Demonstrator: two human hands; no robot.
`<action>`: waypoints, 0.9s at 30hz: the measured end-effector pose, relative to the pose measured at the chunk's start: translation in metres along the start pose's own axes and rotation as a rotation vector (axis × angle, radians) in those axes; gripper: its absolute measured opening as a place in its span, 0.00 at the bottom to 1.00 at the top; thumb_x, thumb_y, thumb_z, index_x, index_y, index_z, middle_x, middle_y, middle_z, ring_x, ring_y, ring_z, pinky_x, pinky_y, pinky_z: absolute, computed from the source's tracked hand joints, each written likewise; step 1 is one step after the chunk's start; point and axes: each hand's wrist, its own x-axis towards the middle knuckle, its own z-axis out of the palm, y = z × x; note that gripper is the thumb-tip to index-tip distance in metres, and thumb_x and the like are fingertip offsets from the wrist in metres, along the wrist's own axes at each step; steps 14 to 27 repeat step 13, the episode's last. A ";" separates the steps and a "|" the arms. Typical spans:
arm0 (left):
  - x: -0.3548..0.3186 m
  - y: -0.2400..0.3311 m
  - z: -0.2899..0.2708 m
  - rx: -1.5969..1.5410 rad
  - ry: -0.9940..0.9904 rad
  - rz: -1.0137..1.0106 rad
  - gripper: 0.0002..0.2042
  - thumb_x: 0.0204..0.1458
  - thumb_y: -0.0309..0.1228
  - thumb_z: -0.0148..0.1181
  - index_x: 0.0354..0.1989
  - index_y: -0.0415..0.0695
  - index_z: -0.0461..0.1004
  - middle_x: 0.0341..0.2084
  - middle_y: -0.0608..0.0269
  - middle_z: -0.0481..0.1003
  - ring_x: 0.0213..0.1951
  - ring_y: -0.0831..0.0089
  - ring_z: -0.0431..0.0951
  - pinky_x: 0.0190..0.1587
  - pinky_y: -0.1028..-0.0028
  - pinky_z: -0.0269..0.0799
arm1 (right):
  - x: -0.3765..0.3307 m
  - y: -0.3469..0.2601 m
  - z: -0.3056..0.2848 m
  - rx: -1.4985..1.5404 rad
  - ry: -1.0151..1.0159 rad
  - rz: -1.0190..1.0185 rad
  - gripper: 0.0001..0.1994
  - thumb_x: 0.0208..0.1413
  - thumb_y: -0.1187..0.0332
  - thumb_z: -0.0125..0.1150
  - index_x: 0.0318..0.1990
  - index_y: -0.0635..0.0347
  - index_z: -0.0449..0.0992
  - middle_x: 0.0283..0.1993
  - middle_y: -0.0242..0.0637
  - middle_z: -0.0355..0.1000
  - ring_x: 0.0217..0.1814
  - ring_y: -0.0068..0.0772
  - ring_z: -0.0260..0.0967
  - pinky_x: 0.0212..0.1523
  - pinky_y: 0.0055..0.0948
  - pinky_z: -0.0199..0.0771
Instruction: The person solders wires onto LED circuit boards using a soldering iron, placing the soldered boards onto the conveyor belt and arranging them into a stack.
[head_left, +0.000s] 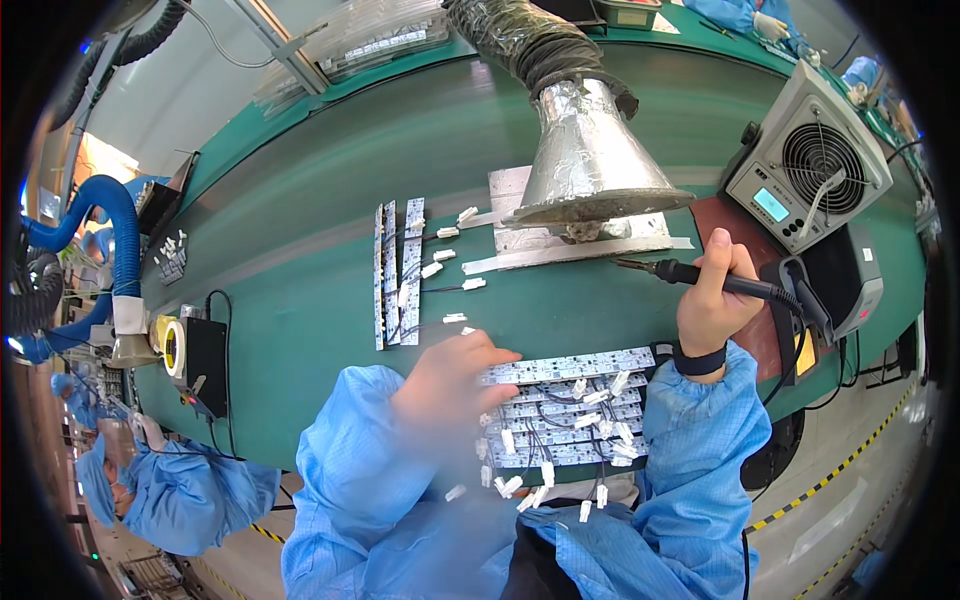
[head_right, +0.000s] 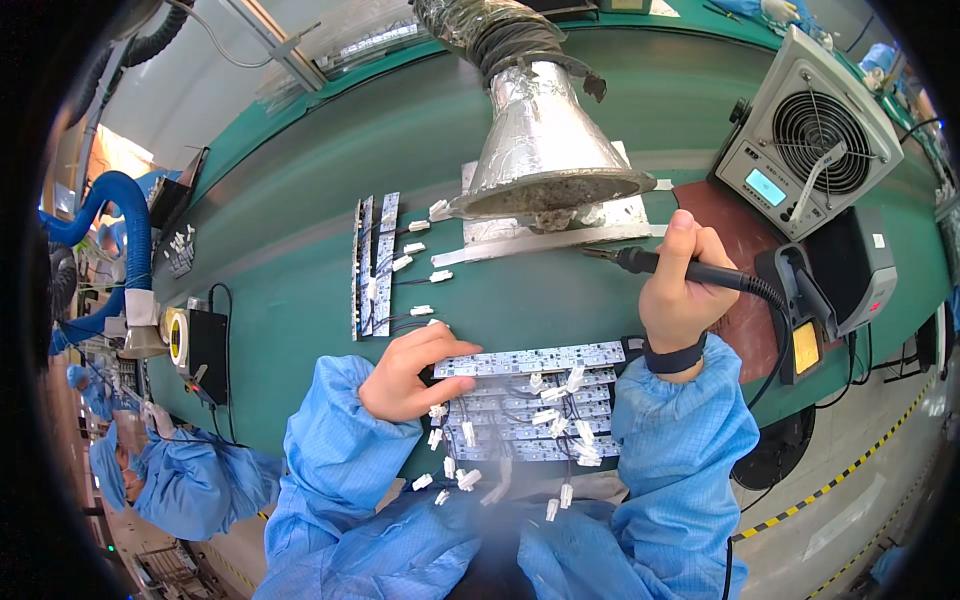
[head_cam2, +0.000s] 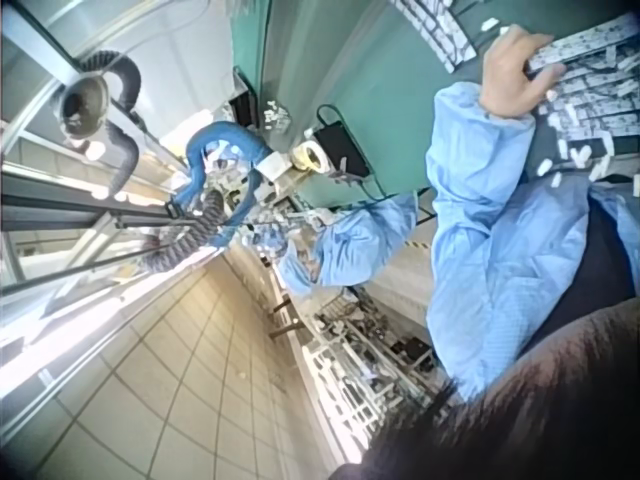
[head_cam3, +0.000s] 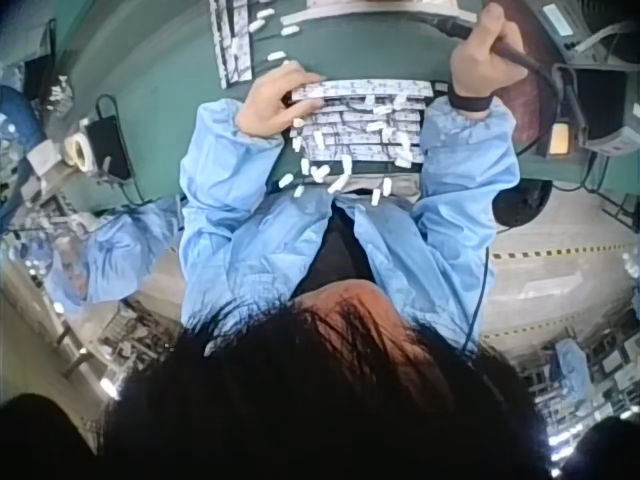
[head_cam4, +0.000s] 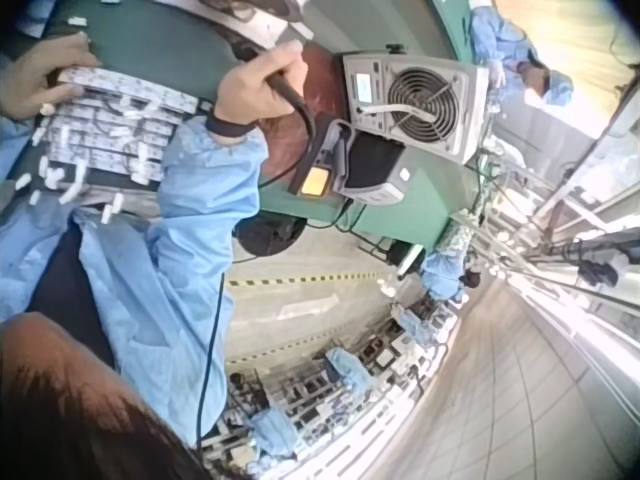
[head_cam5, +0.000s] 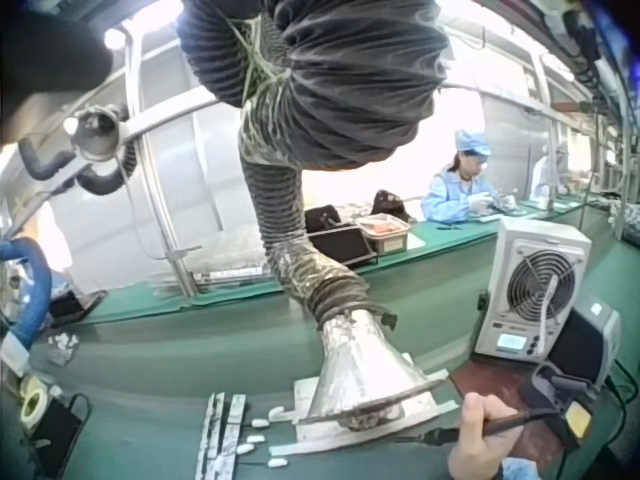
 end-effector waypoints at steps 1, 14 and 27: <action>0.000 0.000 0.000 -0.004 -0.013 -0.014 0.16 0.46 0.26 0.68 0.44 0.33 0.76 0.28 0.55 0.72 0.31 0.62 0.72 0.35 0.68 0.69 | 0.000 -0.001 0.000 0.003 -0.003 0.003 0.19 0.61 0.71 0.57 0.17 0.64 0.65 0.17 0.26 0.63 0.20 0.13 0.53 0.21 0.19 0.51; -0.002 0.002 -0.002 -0.102 -0.023 -0.168 0.12 0.52 0.26 0.62 0.43 0.32 0.76 0.33 0.51 0.77 0.35 0.61 0.75 0.40 0.68 0.70 | 0.000 0.000 -0.001 -0.019 -0.002 -0.002 0.19 0.62 0.71 0.57 0.17 0.64 0.66 0.16 0.26 0.64 0.20 0.13 0.53 0.21 0.20 0.51; -0.002 0.002 -0.002 -0.102 -0.023 -0.168 0.12 0.52 0.26 0.62 0.43 0.32 0.76 0.33 0.51 0.77 0.35 0.61 0.75 0.40 0.68 0.70 | 0.000 0.000 -0.001 -0.019 -0.002 -0.002 0.19 0.62 0.71 0.57 0.17 0.64 0.66 0.16 0.26 0.64 0.20 0.13 0.53 0.21 0.20 0.51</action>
